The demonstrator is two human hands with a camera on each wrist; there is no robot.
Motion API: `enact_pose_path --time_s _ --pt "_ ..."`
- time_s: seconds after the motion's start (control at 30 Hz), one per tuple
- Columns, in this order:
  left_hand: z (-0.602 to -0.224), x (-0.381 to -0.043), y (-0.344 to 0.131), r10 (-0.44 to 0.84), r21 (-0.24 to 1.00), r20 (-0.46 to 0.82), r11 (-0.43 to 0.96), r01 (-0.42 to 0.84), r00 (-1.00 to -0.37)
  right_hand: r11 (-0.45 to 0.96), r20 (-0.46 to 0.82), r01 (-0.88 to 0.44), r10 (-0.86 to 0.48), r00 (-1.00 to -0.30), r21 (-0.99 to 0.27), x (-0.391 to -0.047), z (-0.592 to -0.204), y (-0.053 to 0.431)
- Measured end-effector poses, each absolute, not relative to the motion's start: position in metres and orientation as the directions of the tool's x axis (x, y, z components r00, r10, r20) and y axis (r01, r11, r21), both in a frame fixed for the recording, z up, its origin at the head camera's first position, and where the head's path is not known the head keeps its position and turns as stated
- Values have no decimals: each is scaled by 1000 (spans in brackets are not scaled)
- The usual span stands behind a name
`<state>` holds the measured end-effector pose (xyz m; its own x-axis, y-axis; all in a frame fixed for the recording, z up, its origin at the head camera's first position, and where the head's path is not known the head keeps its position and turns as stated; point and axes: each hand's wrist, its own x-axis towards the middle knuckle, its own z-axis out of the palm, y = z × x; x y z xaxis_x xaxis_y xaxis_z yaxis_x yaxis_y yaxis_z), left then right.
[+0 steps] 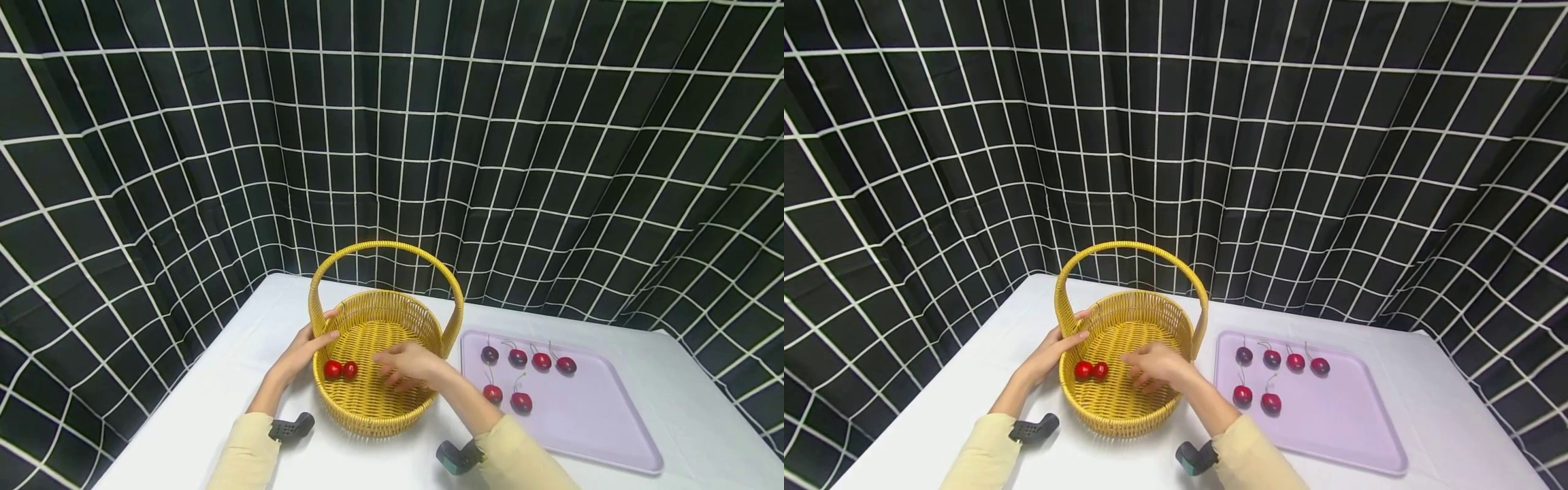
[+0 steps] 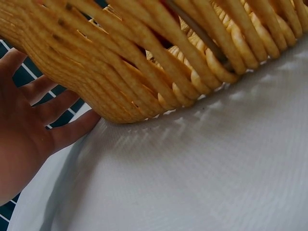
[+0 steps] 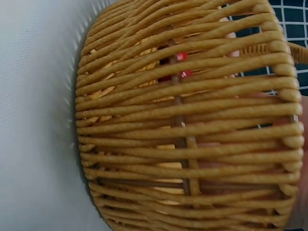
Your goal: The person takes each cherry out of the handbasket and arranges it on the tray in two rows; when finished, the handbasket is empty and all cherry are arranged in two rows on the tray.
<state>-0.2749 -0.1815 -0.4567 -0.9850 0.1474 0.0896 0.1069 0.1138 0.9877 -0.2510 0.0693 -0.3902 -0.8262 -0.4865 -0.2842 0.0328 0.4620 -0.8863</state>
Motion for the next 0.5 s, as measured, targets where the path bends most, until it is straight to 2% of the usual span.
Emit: enact_pose_path --time_s 0.33,0.5 --pt "-455 -273 -182 149 989 74 114 91 -986 492 -348 92 -459 -817 -866 -259 -401 54" --pt "-441 -266 -180 166 990 63 112 82 -984 484 -361 116 -451 -816 -867 -263 -404 46"
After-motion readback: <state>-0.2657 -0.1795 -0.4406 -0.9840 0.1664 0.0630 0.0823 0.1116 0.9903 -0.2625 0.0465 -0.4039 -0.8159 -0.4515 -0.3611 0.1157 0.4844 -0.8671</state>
